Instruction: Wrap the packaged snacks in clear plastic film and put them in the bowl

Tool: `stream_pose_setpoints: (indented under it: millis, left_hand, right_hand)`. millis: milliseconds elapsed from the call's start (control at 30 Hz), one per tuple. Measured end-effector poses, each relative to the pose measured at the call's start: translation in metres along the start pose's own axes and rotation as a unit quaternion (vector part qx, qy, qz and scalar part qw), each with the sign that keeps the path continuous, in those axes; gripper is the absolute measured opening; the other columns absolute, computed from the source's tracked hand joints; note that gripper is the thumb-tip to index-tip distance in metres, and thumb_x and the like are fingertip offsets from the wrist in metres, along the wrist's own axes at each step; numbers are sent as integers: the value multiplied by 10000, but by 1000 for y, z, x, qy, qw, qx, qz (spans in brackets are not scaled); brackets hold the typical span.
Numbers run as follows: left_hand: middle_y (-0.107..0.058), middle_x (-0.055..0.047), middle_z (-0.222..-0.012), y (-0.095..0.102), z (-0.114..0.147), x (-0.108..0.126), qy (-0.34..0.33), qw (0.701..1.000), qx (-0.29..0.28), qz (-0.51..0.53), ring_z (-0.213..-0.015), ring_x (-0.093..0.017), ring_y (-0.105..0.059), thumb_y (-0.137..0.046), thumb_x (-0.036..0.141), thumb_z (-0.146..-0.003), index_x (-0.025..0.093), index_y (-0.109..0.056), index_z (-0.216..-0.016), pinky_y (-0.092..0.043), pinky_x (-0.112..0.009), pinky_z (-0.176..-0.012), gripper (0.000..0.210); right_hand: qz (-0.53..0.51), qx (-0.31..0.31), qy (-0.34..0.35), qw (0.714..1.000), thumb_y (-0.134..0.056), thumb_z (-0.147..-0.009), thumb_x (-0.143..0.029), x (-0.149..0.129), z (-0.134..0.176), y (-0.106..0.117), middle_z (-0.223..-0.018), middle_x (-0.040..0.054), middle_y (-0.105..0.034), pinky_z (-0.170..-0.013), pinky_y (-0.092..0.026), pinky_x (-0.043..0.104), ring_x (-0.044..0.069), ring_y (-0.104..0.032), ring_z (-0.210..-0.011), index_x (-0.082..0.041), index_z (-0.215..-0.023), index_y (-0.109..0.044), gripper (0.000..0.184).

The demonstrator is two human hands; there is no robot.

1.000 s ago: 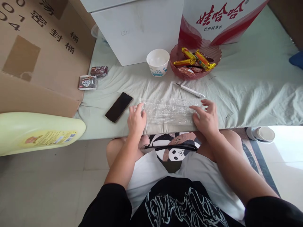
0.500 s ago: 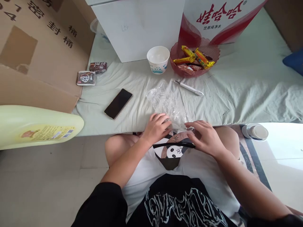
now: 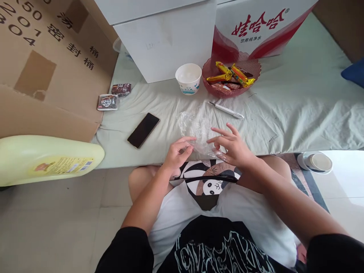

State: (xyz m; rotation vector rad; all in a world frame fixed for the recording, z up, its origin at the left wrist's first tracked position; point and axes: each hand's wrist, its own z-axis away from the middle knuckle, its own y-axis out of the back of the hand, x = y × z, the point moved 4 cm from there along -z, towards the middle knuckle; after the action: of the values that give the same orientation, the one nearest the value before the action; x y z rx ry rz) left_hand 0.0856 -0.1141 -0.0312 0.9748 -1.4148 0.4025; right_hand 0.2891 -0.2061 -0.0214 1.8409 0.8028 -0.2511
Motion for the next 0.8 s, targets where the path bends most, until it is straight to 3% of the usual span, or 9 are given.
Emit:
stream_pose_setpoints:
  millis: [67,133,200,267,367,467,633,733,800]
  left_hand:
    - [-798,-102,-970,3,0,-7,43,998,31,14,-973,-236,-740,-601,535,-938,179,-740,-775,-572,-340,-833,416]
    - [-781,-64,-822,4,0,-13,92,993,64,30,-757,-189,-727,-611,533,-924,179,-722,-792,-563,-296,-699,394]
    - [-742,-28,-715,3,-2,-15,125,988,82,35,-536,-133,-633,-619,527,-911,182,-675,-753,-494,-256,-534,384]
    - [-701,-2,-648,1,-5,-15,144,985,89,28,-412,-95,-524,-609,504,-918,188,-623,-713,-407,-239,-436,377]
    - [-676,11,-620,-2,-10,-13,160,983,93,-6,-390,-93,-502,-576,453,-942,194,-612,-725,-379,-236,-419,340]
    - [-670,16,-623,-2,-13,-16,156,979,102,-81,-449,-117,-556,-571,414,-950,199,-653,-849,-442,-248,-496,250]
    - [-720,-66,-1003,4,-23,-25,96,955,157,-231,-835,-199,-697,-694,270,-868,202,-594,-1269,-560,-333,-786,418]
    - [-627,-139,-1239,11,-25,-20,37,934,205,-289,-1119,-262,-654,-682,218,-868,203,-542,-1355,-554,-418,-943,507]
    - [-585,-155,-1308,11,-23,-11,-21,928,181,-326,-1221,-301,-602,-728,285,-847,205,-576,-1324,-519,-479,-1031,506]
  right_hand:
    - [-44,-10,-26,999,-529,-936,-294,3,-1,-6,-821,8,-733,-1103,-465,534,257,-750,-1013,-259,-831,-522,111]
    - [-78,-3,-104,991,-520,-946,-334,7,5,-14,-688,-20,-665,-800,-588,399,201,-723,-698,-267,-835,-476,137]
    - [-113,7,-195,974,-497,-971,-358,10,13,-22,-582,-58,-603,-566,-524,318,168,-621,-504,-274,-896,-461,118]
    - [-133,36,-244,960,-490,-986,-365,11,19,-26,-573,-73,-606,-534,-502,306,160,-588,-468,-273,-1013,-469,99]
    - [-78,134,-202,967,-602,-936,-419,7,19,-22,-922,50,-719,-707,-582,379,216,-704,-779,-258,-1188,-480,323]
    - [42,192,-117,973,-685,-886,-421,-5,12,-19,-1288,154,-609,-939,-556,500,319,-633,-1177,-255,-1259,-537,434]
    - [162,35,-20,986,-616,-950,-361,-27,-4,-43,-1443,95,-606,-1148,-397,544,340,-496,-1404,-297,-1321,-625,377]
    - [202,1,-86,976,-581,-969,-371,-20,-5,-51,-1461,101,-624,-1176,-336,607,384,-448,-1448,-250,-1301,-670,365]
    - [203,6,-125,971,-558,-983,-355,-11,-4,-51,-1389,91,-679,-1179,-306,646,397,-458,-1439,-244,-1236,-709,315]
